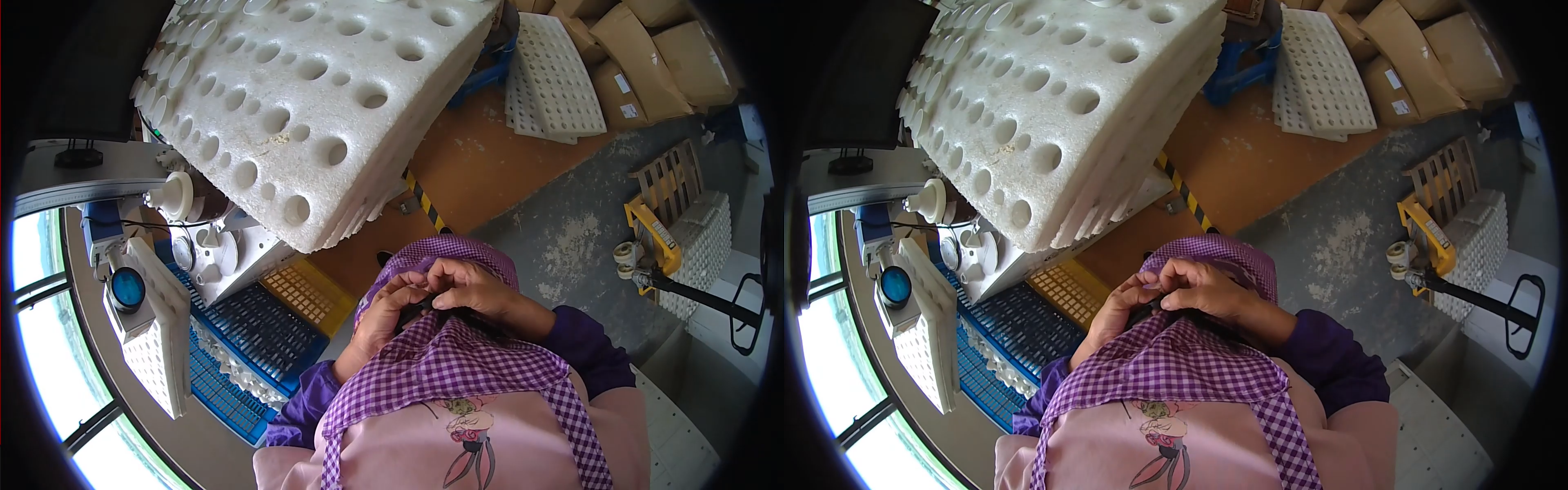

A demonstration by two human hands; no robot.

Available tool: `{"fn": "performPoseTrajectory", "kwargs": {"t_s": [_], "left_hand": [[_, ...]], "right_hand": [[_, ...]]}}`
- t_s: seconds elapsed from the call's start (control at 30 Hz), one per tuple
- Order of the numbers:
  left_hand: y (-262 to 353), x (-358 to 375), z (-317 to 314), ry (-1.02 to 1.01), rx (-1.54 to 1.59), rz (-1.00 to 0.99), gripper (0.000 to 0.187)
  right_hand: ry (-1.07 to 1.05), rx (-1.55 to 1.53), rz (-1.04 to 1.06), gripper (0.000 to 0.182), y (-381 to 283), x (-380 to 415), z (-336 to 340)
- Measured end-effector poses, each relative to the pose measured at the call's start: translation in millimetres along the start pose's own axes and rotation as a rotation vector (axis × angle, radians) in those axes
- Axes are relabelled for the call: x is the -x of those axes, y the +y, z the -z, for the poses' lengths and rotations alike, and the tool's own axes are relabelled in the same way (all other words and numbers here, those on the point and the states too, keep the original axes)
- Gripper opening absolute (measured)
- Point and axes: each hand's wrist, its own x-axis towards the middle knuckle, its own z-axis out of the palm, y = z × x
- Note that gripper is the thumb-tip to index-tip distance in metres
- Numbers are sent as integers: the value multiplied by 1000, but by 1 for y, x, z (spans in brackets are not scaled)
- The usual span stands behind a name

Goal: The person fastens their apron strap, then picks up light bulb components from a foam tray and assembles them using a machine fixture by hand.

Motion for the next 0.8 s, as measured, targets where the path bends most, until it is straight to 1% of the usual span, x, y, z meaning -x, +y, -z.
{"fn": "performPoseTrajectory", "kwargs": {"t_s": [0.13,0.2,0.23,0.3,0.33,0.4,0.47,0.53,0.6,0.63,0.7,0.8], "left_hand": [[1,-1,7,1,111,56,25],[5,-5,12,-30,77,56,26],[6,-5,14,-58,39,52,26],[9,-1,5,-29,9,26,26],[11,0,0,-8,-16,-2,26],[11,2,1,-3,-62,-15,27],[13,4,0,9,-107,-24,29],[15,4,-9,22,-123,-4,21],[14,0,1,-12,-115,31,20],[14,-2,4,-45,-102,63,18],[14,1,2,-34,-90,56,17],[9,1,6,-13,-20,49,17]], "right_hand": [[-28,43,33,23,-3,2,1],[-18,206,-3,24,-10,4,2],[-18,202,-4,24,-8,3,4],[-78,25,26,26,-2,-2,7],[-78,26,29,26,-4,-2,6],[-19,52,-49,24,-7,-3,2],[-16,108,-19,22,-7,-4,-1],[-4,162,9,21,-5,-3,-3],[18,-34,-57,21,-5,-5,-4],[21,-33,-54,21,-2,-5,-3],[12,-20,82,19,7,-4,-4],[41,-19,117,19,7,1,-6]]}}
